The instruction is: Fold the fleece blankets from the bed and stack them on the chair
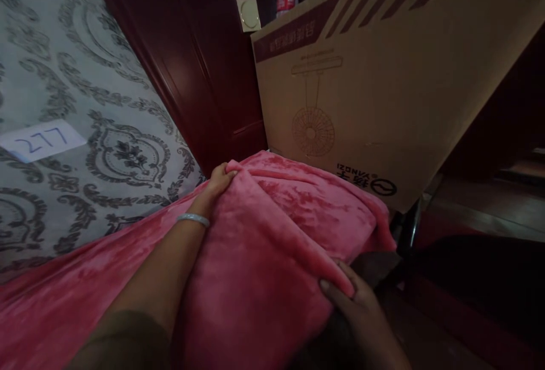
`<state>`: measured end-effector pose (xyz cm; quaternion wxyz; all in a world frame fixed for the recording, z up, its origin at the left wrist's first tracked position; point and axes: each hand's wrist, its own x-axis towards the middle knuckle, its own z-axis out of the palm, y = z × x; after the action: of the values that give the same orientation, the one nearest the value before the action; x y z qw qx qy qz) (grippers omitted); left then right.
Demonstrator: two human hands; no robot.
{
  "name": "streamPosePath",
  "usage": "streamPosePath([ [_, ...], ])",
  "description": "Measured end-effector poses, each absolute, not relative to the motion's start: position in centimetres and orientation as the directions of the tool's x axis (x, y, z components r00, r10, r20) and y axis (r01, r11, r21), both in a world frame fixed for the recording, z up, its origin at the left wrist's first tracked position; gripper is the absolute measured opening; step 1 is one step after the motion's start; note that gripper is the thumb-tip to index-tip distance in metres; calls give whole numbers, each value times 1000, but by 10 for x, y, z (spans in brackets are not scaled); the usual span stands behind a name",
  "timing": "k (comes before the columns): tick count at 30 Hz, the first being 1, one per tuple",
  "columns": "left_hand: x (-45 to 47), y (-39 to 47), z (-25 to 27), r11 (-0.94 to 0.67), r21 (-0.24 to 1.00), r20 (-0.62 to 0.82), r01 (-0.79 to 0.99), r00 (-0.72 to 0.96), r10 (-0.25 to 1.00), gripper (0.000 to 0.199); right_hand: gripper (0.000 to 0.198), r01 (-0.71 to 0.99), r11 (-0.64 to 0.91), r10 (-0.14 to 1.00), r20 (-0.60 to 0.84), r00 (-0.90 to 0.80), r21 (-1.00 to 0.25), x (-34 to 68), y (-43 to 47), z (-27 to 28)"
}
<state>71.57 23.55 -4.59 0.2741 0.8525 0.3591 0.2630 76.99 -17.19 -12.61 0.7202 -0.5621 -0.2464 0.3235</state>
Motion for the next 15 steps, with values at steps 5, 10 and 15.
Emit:
streamPosePath([
  [5, 727, 241, -60, -558, 641, 154, 527, 624, 766, 38, 35, 160, 6, 683, 121, 720, -987, 791, -171, -140],
  [10, 720, 252, -63, -525, 658, -14, 540, 706, 708, 51, 31, 347, -87, 603, 228, 765, -934, 791, -177, -155],
  [15, 717, 260, -61, -485, 682, -114, 547, 735, 669, 52, 44, 387, -109, 578, 258, 774, -916, 799, -172, -160],
])
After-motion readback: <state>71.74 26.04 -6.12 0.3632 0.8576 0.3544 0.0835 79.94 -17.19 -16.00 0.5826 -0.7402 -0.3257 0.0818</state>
